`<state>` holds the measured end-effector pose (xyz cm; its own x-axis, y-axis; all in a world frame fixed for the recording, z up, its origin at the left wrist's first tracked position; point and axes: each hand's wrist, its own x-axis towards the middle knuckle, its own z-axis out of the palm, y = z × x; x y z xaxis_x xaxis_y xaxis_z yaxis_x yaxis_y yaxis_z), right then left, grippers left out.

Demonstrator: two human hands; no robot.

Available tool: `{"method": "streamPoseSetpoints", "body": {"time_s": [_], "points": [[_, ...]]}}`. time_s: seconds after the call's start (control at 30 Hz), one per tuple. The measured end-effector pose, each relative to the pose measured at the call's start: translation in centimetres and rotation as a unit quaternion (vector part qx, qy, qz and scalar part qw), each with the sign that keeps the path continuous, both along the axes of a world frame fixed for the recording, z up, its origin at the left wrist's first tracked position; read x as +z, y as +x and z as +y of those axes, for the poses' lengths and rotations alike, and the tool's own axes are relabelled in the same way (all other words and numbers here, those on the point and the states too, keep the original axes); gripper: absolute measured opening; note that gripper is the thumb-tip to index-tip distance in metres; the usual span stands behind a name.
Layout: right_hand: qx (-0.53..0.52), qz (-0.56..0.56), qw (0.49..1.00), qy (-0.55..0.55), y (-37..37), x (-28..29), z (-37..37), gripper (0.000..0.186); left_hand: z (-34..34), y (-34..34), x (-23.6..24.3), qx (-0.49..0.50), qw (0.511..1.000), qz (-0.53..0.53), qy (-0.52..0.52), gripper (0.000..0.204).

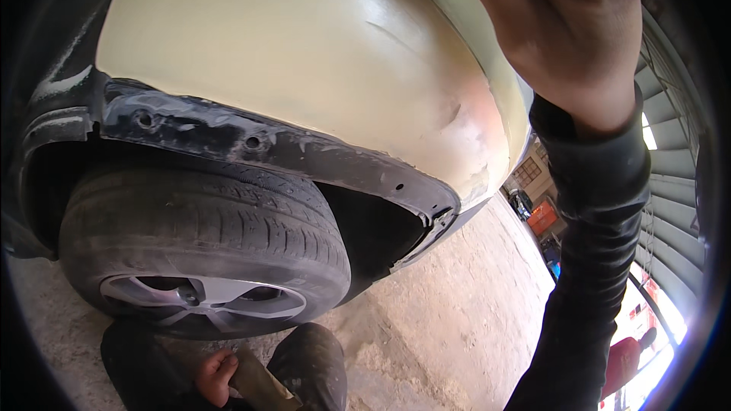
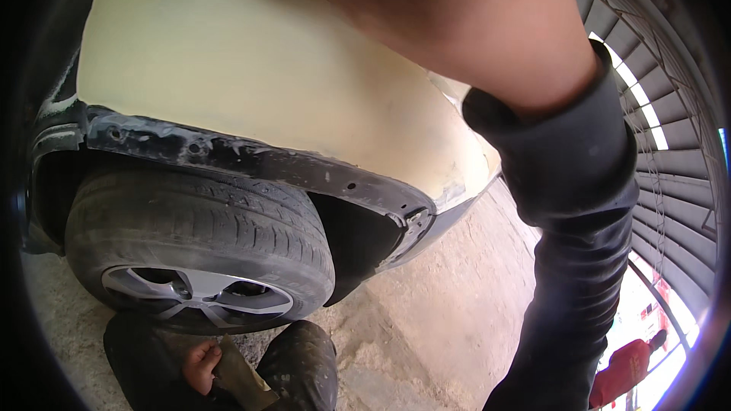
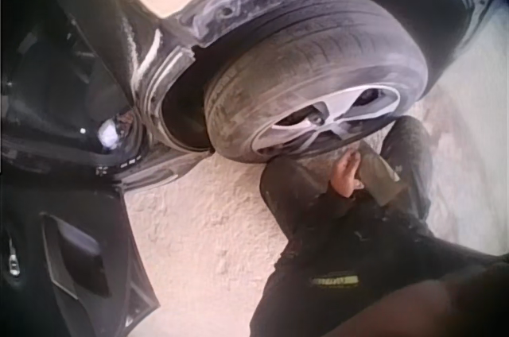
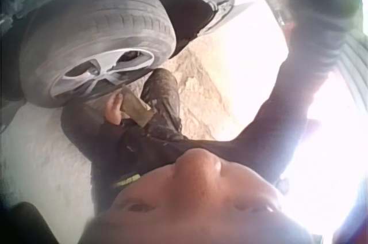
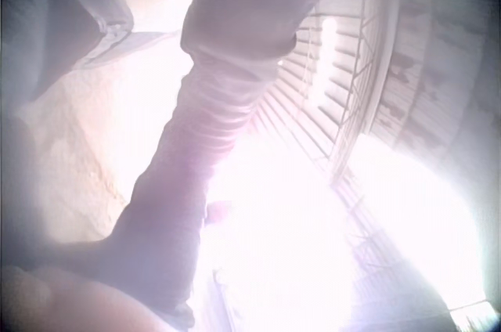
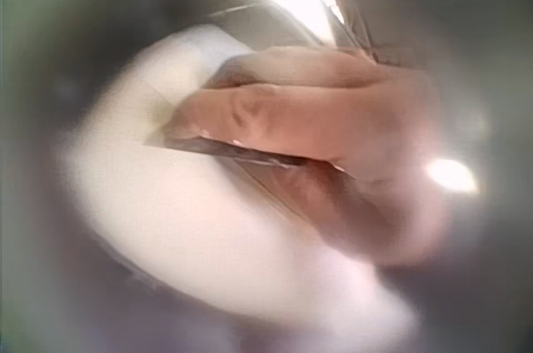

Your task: The person applies beige body filler to the rear quarter panel of a black car using a metal spreader. They repeatedly spread and smooth the filler over the damaged area, working around the wheel arch and lower panel edge.

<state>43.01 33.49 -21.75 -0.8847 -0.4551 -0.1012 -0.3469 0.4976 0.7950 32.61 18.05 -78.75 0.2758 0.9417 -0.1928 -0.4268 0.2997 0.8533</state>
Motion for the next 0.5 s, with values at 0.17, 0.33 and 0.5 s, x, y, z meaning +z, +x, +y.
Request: {"method": "streamPoseSetpoints", "body": {"time_s": [0.17,0.33,0.5], "points": [[0.008,0.003,1.000,-0.002,3.1,-0.1,0.7,0.032,-0.1,-0.2,0.0,-0.029,0.999,-0.005,-0.041,0.015],[-0.127,0.019,0.991,0.028,6.3,0.4,-0.9,0.034,0.0,-0.1,-0.8,0.020,0.998,0.049,0.024,0.036],[-0.169,0.039,0.980,0.093,9.8,-0.2,-1.6,0.034,0.3,-0.9,-0.5,-0.034,0.992,0.119,0.028,0.047]]}}
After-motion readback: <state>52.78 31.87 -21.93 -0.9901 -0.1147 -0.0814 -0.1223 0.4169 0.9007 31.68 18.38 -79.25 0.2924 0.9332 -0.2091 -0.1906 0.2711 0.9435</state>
